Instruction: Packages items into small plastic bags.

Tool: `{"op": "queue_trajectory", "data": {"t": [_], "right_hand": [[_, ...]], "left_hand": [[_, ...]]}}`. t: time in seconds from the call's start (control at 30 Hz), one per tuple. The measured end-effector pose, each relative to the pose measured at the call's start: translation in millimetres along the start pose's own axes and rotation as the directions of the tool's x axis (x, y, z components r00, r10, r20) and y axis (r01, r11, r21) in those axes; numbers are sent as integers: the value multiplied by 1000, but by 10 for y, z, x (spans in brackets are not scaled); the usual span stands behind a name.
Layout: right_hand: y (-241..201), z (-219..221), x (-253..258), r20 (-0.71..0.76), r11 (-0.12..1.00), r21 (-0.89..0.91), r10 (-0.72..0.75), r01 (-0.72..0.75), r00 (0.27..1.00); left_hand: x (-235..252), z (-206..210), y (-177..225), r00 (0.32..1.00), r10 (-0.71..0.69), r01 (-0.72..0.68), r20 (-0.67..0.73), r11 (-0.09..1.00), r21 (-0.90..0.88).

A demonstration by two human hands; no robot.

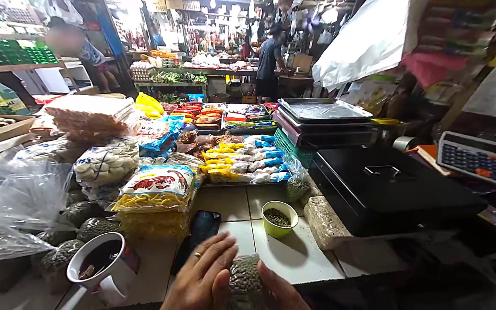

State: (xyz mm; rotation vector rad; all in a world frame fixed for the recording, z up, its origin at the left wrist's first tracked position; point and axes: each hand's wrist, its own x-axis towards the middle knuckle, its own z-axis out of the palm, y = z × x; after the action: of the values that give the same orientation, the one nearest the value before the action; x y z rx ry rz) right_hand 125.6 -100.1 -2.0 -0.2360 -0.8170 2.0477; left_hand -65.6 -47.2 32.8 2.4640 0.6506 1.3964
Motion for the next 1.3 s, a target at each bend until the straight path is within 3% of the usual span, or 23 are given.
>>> {"op": "queue_trajectory", "data": {"t": [0.07,0.13,0.2,0.23,0.33,0.43,0.47,0.57,0.67,0.8,0.87,0.93,1.0,1.07,1.13,1.23,1.27,1.3], "right_hand": [[-42,6,-44,-116,992,-88,-95,85,989],[-44,34,-68,-168,985,-105,-156,139,973],[-49,14,-78,-161,980,-145,-158,135,974],[-56,-6,-85,-149,979,-166,-146,120,978],[-53,-74,-106,-108,979,-182,-107,86,988],[-75,-108,-117,-87,978,-185,-109,91,990],[-84,-120,-118,-82,977,-187,-119,102,990],[-76,-141,-112,-69,949,-261,-202,178,977],[-29,-134,-94,-1,764,-531,-433,367,901],[-112,-165,-79,188,337,-816,-612,469,768],[-186,-182,-80,256,226,-848,-618,479,744],[-245,-179,-90,287,179,-855,-619,488,731],[-273,-162,-108,313,169,-843,-618,510,721],[-297,-155,-147,372,183,-804,-588,566,718],[-315,-164,-188,409,165,-797,-561,581,720],[-217,-138,-109,323,63,-868,-682,493,656],[-170,-149,-54,288,43,-898,-696,439,658],[-131,-185,1,258,57,-915,-681,400,686]], "left_hand": [[5,-53,-54,998,45,-28,-33,911,410],[-1,-97,-82,1000,22,-12,-18,893,450],[-21,-194,-70,989,-111,97,101,986,134],[-17,-253,-83,966,-163,183,201,980,-84],[14,-373,-180,865,-178,429,469,748,-507],[-56,-366,-232,792,-270,599,547,515,-613],[-80,-361,-287,799,-216,588,561,475,-654],[-84,-317,-335,848,-136,505,512,499,-704],[-47,-284,-231,819,-367,569,441,614,-546],[-54,-269,-308,772,-407,633,488,550,-544],[-10,-275,-296,761,-339,648,553,418,-637],[2,-263,-335,775,-213,632,595,239,-737],[3,-234,-352,787,-157,616,597,141,-775],[6,-213,-351,801,-162,599,577,183,-780],[18,-198,-321,799,-231,600,555,352,-718],[72,-118,-159,748,-406,645,525,633,-428],[93,-59,-80,752,-435,617,496,730,-295],[71,25,-49,810,-385,515,443,828,-222]]}}
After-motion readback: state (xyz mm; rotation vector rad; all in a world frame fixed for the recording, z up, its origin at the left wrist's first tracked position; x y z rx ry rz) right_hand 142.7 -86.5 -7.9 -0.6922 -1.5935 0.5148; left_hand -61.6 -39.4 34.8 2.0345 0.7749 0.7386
